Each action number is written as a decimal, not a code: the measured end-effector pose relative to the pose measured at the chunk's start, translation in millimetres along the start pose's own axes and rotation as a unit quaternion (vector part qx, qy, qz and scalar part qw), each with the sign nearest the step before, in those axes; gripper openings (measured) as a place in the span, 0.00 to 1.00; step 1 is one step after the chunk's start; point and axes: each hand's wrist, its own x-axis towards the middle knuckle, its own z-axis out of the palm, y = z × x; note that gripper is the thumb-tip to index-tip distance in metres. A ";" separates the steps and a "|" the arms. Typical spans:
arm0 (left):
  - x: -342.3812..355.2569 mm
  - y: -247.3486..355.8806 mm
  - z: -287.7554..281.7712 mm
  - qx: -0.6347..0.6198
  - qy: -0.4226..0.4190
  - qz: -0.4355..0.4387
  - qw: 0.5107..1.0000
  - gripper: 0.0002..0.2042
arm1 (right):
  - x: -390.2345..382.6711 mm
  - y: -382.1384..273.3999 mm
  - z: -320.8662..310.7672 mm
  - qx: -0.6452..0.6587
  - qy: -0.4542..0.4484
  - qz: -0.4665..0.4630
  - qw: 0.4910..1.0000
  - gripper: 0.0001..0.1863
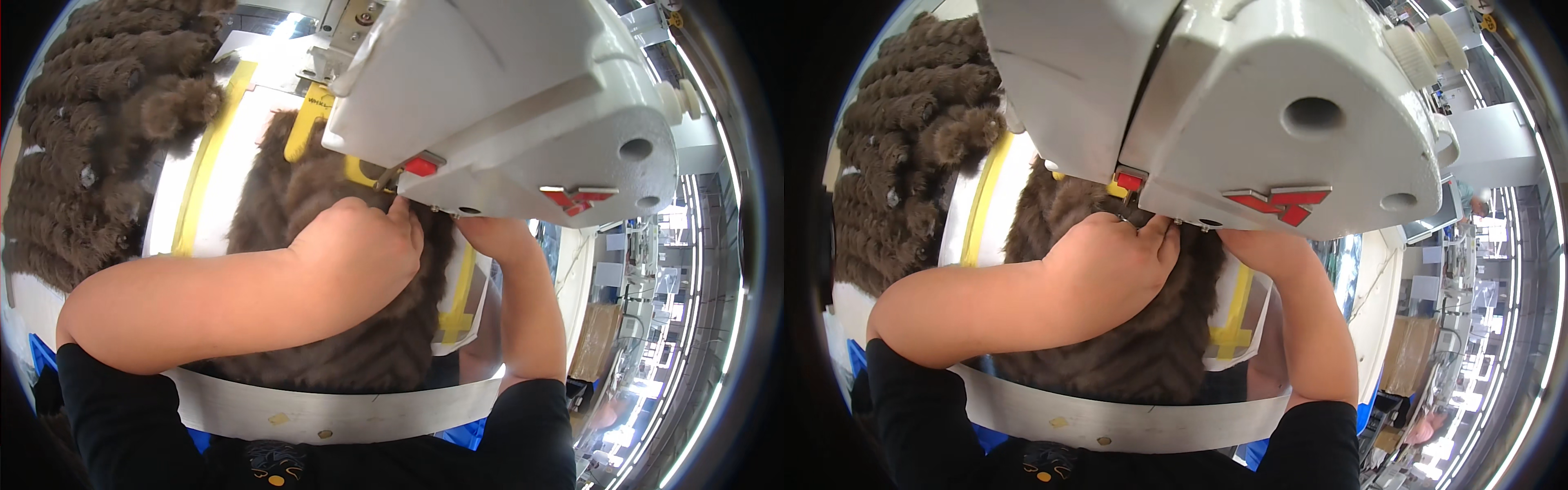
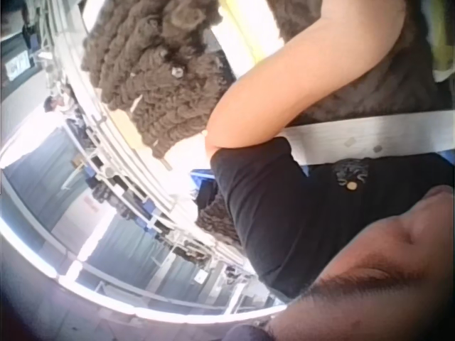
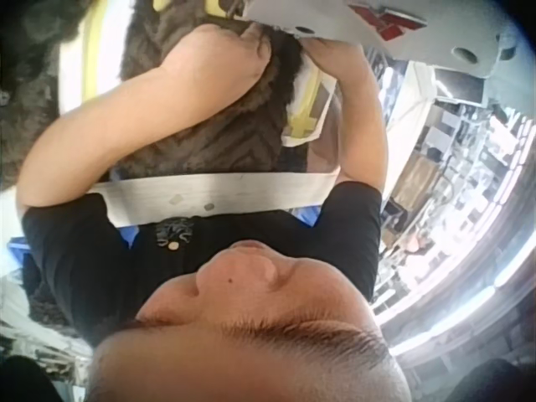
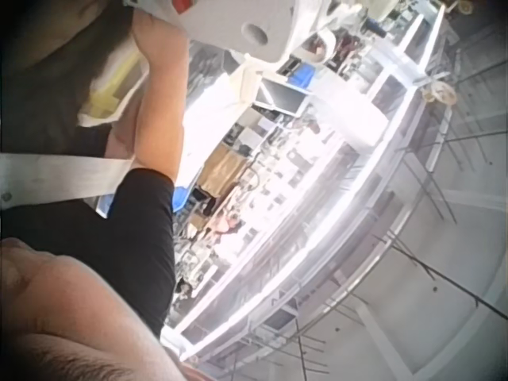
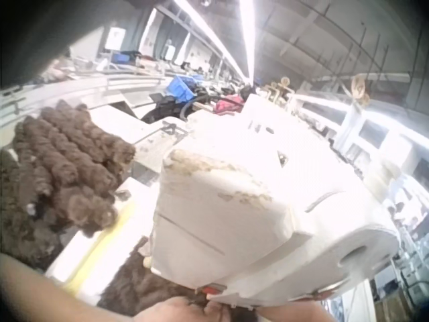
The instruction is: Sewing and assembling fur pelt strips onto a base material using an industrial sewing machine.
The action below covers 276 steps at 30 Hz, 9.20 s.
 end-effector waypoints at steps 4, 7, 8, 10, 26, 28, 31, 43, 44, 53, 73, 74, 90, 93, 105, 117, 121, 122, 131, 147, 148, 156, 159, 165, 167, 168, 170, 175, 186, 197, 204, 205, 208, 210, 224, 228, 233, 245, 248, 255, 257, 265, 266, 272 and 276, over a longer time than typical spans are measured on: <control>-4.0 -6.7 -6.1 0.010 -0.025 0.010 1.000 0.27 | 1.6 5.9 4.5 -0.024 -0.002 -0.020 1.000 0.12; -6.5 -6.9 -6.1 0.017 -0.028 0.002 0.999 0.27 | 5.3 2.1 4.7 -0.051 -0.020 -0.009 0.998 0.13; -6.8 -6.5 -5.8 0.020 -0.027 -0.004 0.999 0.27 | 6.7 -0.3 4.6 -0.072 -0.031 0.008 0.997 0.13; -6.3 -6.7 -6.1 0.024 -0.027 -0.002 0.999 0.27 | 7.1 -0.6 3.5 -0.066 -0.043 0.022 0.997 0.13; 1.3 -16.3 -9.5 -0.037 0.026 0.019 0.999 0.21 | -26.7 -35.2 5.2 0.094 -0.004 -0.029 0.995 0.22; -0.7 -16.5 -10.8 -0.041 0.024 0.024 0.999 0.21 | -24.5 -37.4 5.9 0.085 -0.014 -0.016 0.996 0.21; 0.8 -18.3 -12.7 -0.023 0.024 0.027 0.999 0.23 | -20.0 -39.1 1.1 0.067 -0.040 -0.024 0.997 0.20; 4.5 -15.4 -21.3 -0.028 -0.040 0.020 0.999 0.24 | -24.0 -34.3 4.2 0.071 -0.018 -0.060 0.995 0.19; 2.8 -15.5 -22.1 -0.026 -0.053 0.016 0.998 0.24 | -24.7 -33.3 9.1 0.072 -0.013 -0.072 0.995 0.19; 2.5 -12.8 -33.2 0.004 -0.051 0.063 0.997 0.20 | -25.2 -37.9 4.5 0.068 -0.050 -0.087 0.993 0.17; 2.5 -0.8 -35.7 -0.010 -0.073 0.099 0.992 0.23 | -34.2 -44.1 -7.9 0.072 -0.089 -0.072 0.991 0.05; 2.3 -0.1 -36.2 -0.005 -0.078 0.098 0.992 0.24 | -34.5 -44.7 -8.0 0.069 -0.086 -0.073 0.991 0.04; 0.4 -5.7 -40.4 -0.007 -0.085 0.091 0.992 0.24 | -35.2 -47.0 -2.2 0.075 -0.072 -0.083 0.991 0.09; -1.2 -5.8 -40.6 -0.004 -0.085 0.091 0.992 0.24 | -34.5 -48.6 -3.8 0.078 -0.070 -0.085 0.991 0.10; 3.1 9.0 -33.4 -0.117 -0.050 0.065 0.990 0.18 | -45.8 -34.4 -22.1 0.069 -0.072 -0.033 0.995 0.05; 0.5 27.4 -9.3 -0.222 0.050 0.217 0.949 0.12 | -71.6 -21.0 -65.8 0.012 -0.097 0.038 0.994 0.10; -1.8 33.4 1.3 -0.196 0.088 0.230 0.949 0.07 | -92.4 -43.5 -61.8 0.150 0.067 0.234 0.958 0.09; -1.6 34.2 1.4 -0.205 0.095 0.236 0.945 0.06 | -99.6 -45.4 -57.4 0.145 0.067 0.230 0.960 0.09; -5.7 46.8 -5.3 -0.287 0.187 0.328 0.880 0.11 | -158.4 -81.8 -31.3 0.692 0.188 0.429 0.549 0.21; -15.1 57.9 1.9 -0.254 0.162 0.373 0.877 0.36 | -232.2 -124.7 -75.5 0.313 0.293 0.308 0.850 0.16; -16.5 56.4 3.8 -0.243 0.139 0.337 0.899 0.39 | -247.1 -124.3 -91.8 0.300 0.319 0.315 0.842 0.18; -14.9 53.3 10.6 -0.265 0.040 0.205 0.941 0.36 | -390.5 -141.6 -229.8 0.271 0.545 0.365 0.705 0.22; -13.1 55.4 9.5 -0.257 0.027 0.204 0.944 0.35 | -452.4 -139.6 -250.7 0.228 0.564 0.414 0.677 0.24; -13.6 57.8 8.7 -0.257 0.027 0.194 0.946 0.32 | -599.1 -101.3 -208.0 0.265 0.611 0.507 0.546 0.24; -8.1 61.4 7.9 -0.259 0.033 0.198 0.945 0.31 | -681.0 -82.9 -163.6 0.236 0.574 0.636 0.459 0.24; -5.6 62.5 7.5 -0.262 0.035 0.200 0.944 0.29 | -705.1 -77.7 -141.8 0.199 0.519 0.725 0.406 0.26; -9.7 61.1 9.1 -0.253 0.024 0.178 0.951 0.28 | -649.2 -70.9 -103.0 0.083 0.357 0.856 0.365 0.31; -5.8 60.2 7.5 -0.251 0.031 0.169 0.952 0.25 | -630.1 -42.8 -56.2 0.110 0.229 0.856 0.450 0.40; -19.3 63.1 12.6 -0.198 0.009 0.161 0.967 0.23 | -645.2 46.6 -39.2 -0.211 -0.113 0.777 0.582 0.27; -116.8 -52.6 -77.2 0.029 -0.105 -0.151 0.983 0.15 | -331.3 -3.7 -61.2 -0.048 0.251 0.309 0.916 0.13; -359.3 -105.3 -198.9 0.154 -0.247 -0.605 0.741 0.26 | -333.9 55.2 -7.7 0.014 0.201 0.293 0.935 0.13; -405.2 -95.8 -212.5 0.142 -0.287 -0.659 0.681 0.27 | -333.3 57.0 -4.5 0.063 0.188 0.343 0.918 0.14; -524.3 -48.9 -231.4 0.072 -0.350 -0.764 0.538 0.32 | -332.3 65.4 2.2 0.078 0.174 0.331 0.924 0.14; -529.2 -11.8 -224.2 -0.023 -0.303 -0.843 0.445 0.32 | -336.0 69.6 5.0 0.076 0.171 0.331 0.925 0.14; -591.1 51.9 -245.1 -0.273 -0.003 -0.882 0.385 0.09 | -335.3 59.0 7.2 0.102 0.145 0.308 0.935 0.13; -592.1 64.5 -245.6 -0.290 0.074 -0.881 0.368 0.11 | -338.2 64.9 9.4 0.094 0.151 0.300 0.937 0.13; -593.0 72.6 -243.7 -0.320 0.065 -0.903 0.280 0.12 | -334.3 59.1 8.8 0.135 0.161 0.296 0.932 0.12; -613.9 40.9 -199.5 -0.029 -0.320 -0.885 0.336 0.28 | -331.5 58.9 6.9 0.112 0.149 0.294 0.937 0.12; -604.2 46.3 -203.3 -0.006 -0.354 -0.871 0.340 0.24 | -330.9 56.9 7.2 0.130 0.151 0.304 0.932 0.12; -611.0 67.0 -214.2 -0.138 -0.073 -0.947 0.281 0.11 | -331.7 54.5 5.9 0.089 0.146 0.308 0.936 0.13; -632.8 78.8 -217.1 -0.185 0.014 -0.948 0.258 0.12 | -331.4 54.5 7.1 0.082 0.152 0.307 0.936 0.14; -748.2 117.6 -242.2 -0.285 0.300 -0.892 0.184 0.12 | -335.0 77.0 16.2 0.104 0.144 0.285 0.942 0.13; -751.3 111.1 -238.3 -0.291 0.299 -0.890 0.185 0.12 | -335.6 72.9 14.1 0.093 0.151 0.282 0.943 0.13; -678.1 78.4 -235.4 -0.163 0.108 -0.935 0.296 0.12 | -330.0 58.3 8.0 0.071 0.149 0.295 0.941 0.12; -631.9 52.8 -198.5 -0.150 0.021 -0.930 0.334 0.15 | -333.5 53.8 6.1 0.079 0.155 0.281 0.944 0.12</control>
